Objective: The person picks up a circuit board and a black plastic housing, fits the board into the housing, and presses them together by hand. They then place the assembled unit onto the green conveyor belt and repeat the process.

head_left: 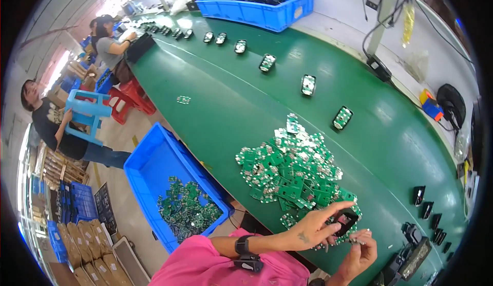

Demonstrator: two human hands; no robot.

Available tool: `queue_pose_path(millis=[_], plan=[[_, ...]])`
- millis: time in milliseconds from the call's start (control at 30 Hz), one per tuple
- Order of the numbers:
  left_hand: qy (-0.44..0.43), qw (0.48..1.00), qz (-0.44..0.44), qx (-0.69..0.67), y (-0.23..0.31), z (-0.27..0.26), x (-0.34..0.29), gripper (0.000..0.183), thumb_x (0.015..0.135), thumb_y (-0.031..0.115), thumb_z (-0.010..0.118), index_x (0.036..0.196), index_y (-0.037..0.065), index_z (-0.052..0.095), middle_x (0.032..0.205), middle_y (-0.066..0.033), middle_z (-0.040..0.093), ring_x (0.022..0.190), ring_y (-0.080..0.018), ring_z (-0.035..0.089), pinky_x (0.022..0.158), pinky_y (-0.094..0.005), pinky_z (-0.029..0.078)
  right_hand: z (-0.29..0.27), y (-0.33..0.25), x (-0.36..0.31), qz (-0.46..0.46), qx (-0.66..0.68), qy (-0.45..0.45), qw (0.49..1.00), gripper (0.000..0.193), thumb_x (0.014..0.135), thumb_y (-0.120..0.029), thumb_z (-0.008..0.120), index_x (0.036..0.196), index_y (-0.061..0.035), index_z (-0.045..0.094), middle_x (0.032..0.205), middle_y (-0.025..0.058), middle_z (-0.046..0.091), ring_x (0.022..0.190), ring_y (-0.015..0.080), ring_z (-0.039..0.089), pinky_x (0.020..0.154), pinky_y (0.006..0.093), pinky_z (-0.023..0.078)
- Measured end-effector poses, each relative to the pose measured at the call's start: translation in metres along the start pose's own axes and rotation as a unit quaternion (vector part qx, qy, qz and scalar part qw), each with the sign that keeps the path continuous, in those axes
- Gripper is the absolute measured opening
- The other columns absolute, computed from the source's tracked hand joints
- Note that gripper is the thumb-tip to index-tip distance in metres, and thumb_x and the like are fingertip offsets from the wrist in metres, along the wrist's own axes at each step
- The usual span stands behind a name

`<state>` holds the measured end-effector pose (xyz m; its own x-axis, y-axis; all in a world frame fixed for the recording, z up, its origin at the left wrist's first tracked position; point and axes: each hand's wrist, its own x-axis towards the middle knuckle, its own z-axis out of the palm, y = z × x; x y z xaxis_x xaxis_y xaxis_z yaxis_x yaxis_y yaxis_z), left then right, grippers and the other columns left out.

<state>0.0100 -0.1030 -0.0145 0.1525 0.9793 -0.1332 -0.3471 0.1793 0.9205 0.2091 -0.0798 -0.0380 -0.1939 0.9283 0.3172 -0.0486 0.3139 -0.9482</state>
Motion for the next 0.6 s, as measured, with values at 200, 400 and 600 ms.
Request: queue_pose_path(millis=[200,400,600], plan=[[-0.024,0.998,-0.042,-0.039,0.001,0.009,0.005,0.049,0.098,0.005,0.051,0.146,0.012,0.041,0.121,-0.0111,0.057,0.079,-0.0134,0.067,0.065,-0.0260,0.057,0.007,-0.010,-0.005,0.111,0.248,0.093,0.958,0.037,0.097,-0.031,0.048,0.073,-0.0021,0.049,0.067,0.0109,0.052,0.065,0.0208,0.047,0.063,0.0336,0.038],[0.084,0.995,0.021,0.046,0.004,0.001,-0.007,0.045,0.097,0.001,0.054,0.140,0.004,0.044,0.124,-0.0160,0.059,0.089,-0.0204,0.071,0.069,-0.0275,0.060,0.021,-0.015,0.006,0.237,0.271,0.021,0.933,0.018,0.081,-0.016,0.066,0.080,-0.0021,0.056,0.073,0.0125,0.060,0.074,0.0219,0.054,0.075,0.0369,0.045],[0.074,0.976,0.142,0.149,-0.010,0.011,0.004,0.045,0.094,-0.003,0.056,0.137,0.002,0.047,0.126,-0.0160,0.059,0.090,-0.0206,0.071,0.069,-0.0279,0.060,0.019,-0.022,-0.003,0.301,0.281,0.074,0.908,0.020,0.086,0.006,0.064,0.107,0.0048,0.061,0.088,0.0101,0.069,0.085,0.0144,0.067,0.078,0.0265,0.052]])
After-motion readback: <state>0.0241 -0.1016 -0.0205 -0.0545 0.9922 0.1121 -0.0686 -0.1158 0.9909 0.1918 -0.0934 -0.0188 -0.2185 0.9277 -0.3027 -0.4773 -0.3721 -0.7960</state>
